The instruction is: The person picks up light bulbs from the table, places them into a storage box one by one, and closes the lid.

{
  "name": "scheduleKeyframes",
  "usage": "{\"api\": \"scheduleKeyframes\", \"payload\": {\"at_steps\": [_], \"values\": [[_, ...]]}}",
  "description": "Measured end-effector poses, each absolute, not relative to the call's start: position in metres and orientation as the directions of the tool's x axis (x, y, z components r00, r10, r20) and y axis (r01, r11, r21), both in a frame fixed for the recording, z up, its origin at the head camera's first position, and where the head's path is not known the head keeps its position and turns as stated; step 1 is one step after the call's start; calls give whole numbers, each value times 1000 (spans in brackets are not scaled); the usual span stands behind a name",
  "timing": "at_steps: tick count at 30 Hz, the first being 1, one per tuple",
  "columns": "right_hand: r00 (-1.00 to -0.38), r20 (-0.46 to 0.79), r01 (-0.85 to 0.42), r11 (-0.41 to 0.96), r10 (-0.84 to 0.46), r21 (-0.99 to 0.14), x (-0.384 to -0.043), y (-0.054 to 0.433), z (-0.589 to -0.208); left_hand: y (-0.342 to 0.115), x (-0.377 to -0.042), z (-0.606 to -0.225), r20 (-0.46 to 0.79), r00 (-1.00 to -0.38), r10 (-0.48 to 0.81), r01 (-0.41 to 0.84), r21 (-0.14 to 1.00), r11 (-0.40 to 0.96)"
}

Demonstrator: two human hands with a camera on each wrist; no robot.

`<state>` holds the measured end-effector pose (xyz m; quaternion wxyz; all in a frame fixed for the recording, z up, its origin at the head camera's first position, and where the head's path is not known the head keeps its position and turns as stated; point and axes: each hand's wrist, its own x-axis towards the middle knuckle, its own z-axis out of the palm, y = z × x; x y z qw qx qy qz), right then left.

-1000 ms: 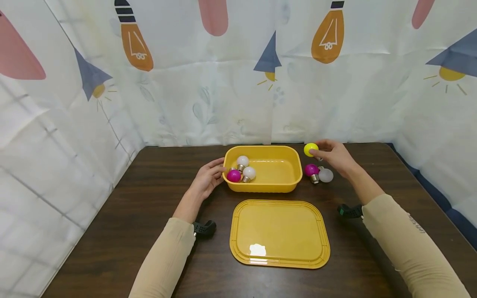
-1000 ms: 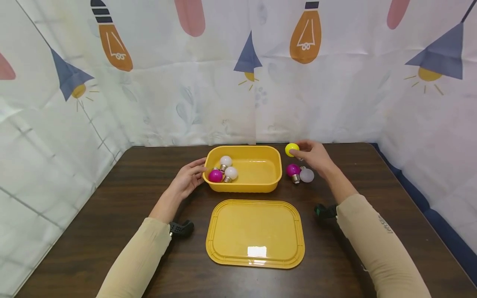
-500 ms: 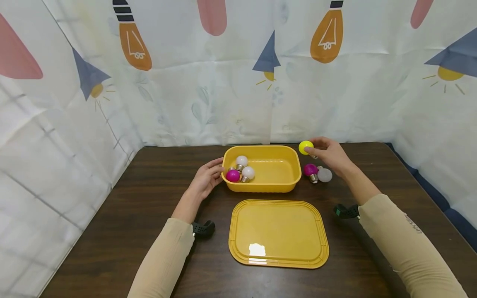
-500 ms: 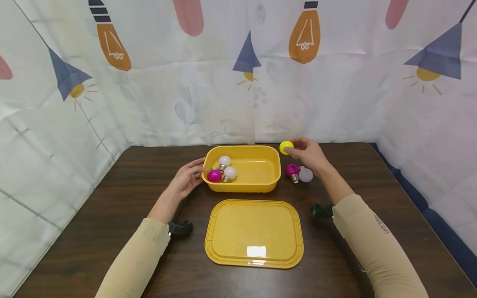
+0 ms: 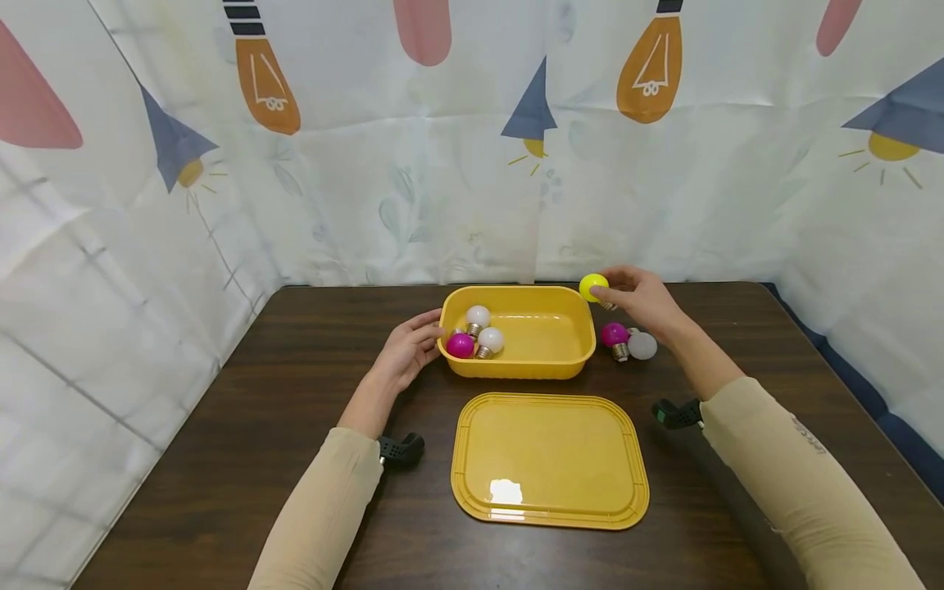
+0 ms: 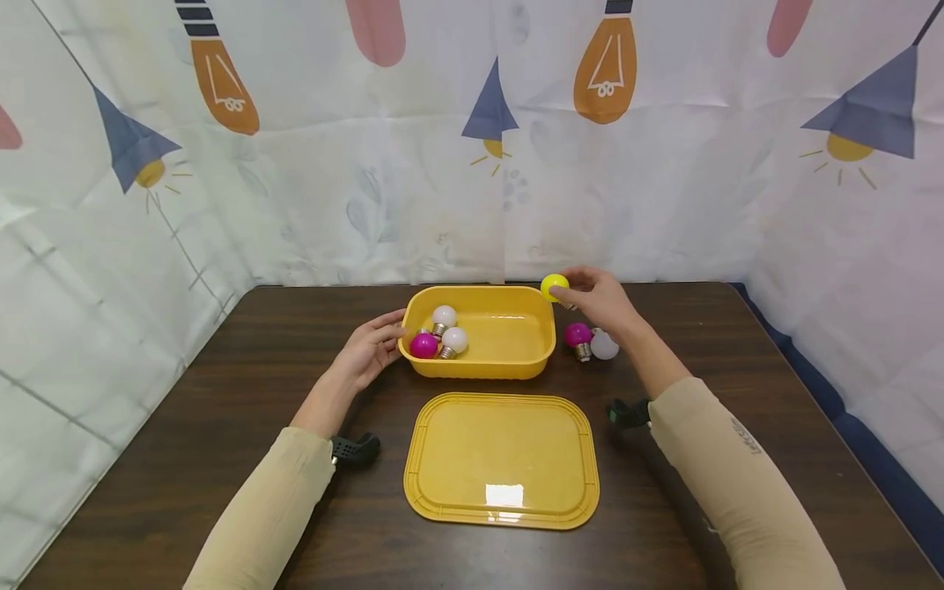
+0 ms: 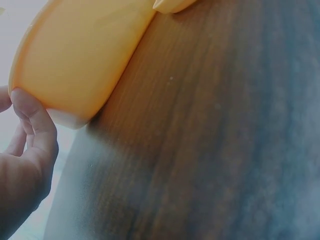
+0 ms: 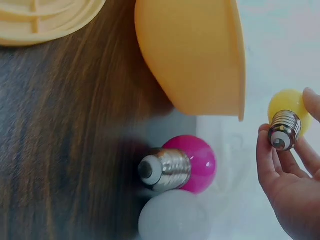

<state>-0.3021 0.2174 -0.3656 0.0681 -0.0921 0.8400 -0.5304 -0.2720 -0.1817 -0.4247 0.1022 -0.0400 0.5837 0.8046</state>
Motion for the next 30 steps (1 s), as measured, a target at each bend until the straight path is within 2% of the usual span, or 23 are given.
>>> {"api": "scheduleKeyframes", "payload": {"at_steps": [17,30], "values": [[-962,36,-152,421,-269,-894,-309,193,-357,-182,-273,-425,-183,-976,121,-211,933,-292],[-951,23,-153,403,-310,-902,-316,171,-359,-182,-273,-426,-183,-975,125,-212,934,-288]]}}
